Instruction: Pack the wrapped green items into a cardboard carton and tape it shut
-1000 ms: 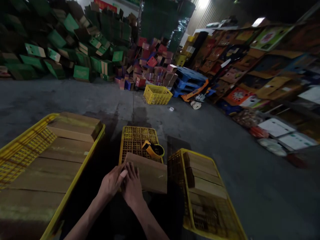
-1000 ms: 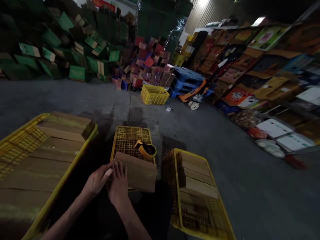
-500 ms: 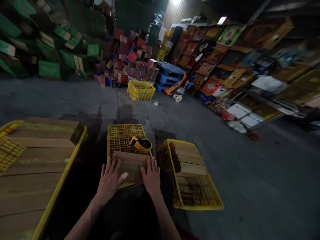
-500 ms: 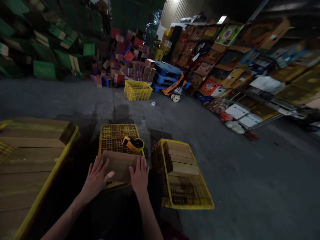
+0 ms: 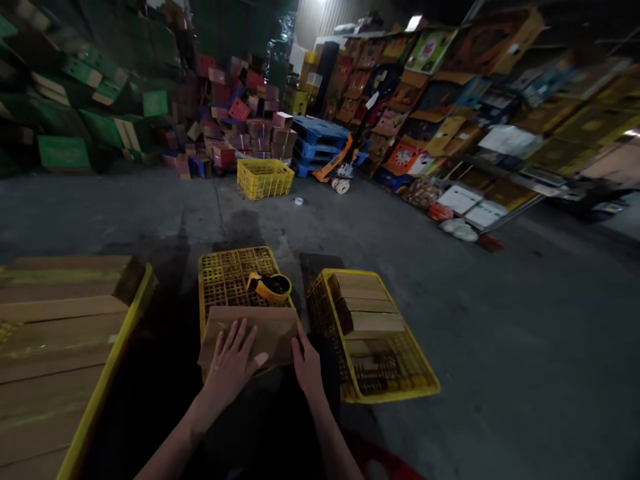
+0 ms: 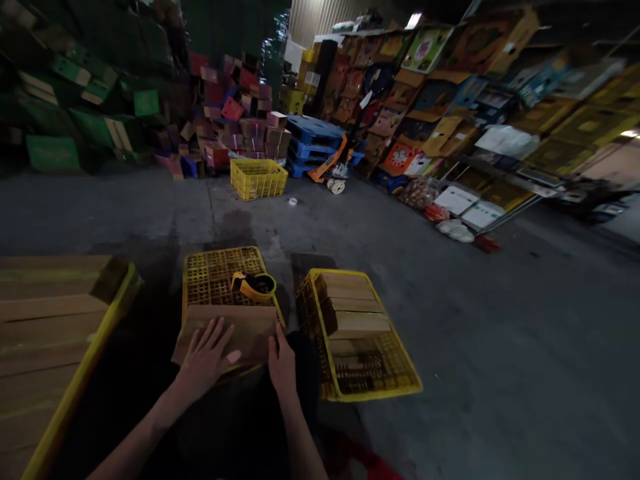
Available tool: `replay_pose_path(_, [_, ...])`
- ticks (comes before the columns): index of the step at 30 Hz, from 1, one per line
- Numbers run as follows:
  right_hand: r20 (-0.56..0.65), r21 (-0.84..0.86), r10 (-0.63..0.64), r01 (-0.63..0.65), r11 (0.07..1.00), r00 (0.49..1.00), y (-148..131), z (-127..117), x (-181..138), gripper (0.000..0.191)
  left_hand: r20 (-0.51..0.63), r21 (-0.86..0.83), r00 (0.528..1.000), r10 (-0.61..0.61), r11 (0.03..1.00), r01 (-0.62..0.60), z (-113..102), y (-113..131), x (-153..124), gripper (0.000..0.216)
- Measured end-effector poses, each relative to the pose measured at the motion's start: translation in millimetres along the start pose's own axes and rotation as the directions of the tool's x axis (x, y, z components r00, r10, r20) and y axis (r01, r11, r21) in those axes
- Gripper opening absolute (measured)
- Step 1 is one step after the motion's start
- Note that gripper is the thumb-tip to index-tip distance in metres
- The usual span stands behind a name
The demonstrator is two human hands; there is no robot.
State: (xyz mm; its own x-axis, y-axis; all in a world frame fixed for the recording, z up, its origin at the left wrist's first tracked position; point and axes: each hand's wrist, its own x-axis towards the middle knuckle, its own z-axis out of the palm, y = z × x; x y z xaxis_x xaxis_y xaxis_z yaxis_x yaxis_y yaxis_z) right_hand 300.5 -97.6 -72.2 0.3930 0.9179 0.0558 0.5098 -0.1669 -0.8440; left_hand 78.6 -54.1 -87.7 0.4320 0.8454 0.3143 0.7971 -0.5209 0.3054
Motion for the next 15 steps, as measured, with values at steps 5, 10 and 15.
replay_pose_path(5, [0.062, -0.044, 0.095, -0.092, 0.995, 0.994, 11.3, 0.5, -10.7, 0.063, -0.015, 0.004, 0.998, -0.064, 0.998, 0.064, -4.1, -17.9, 0.0, 0.063])
replay_pose_path(10, [0.001, -0.157, -0.007, 0.008, 0.988, 1.000, 2.9, 18.2, 4.5, 0.073, -0.063, 0.024, 0.996, -0.068, 0.997, 0.070, 2.3, -3.8, 4.2, 0.068])
replay_pose_path(15, [0.047, -0.199, -0.001, 0.010, 0.980, 0.999, -6.6, 28.3, 22.1, 0.079, -0.055, 0.070, 0.997, -0.050, 0.996, 0.054, -1.0, 3.8, 10.5, 0.075])
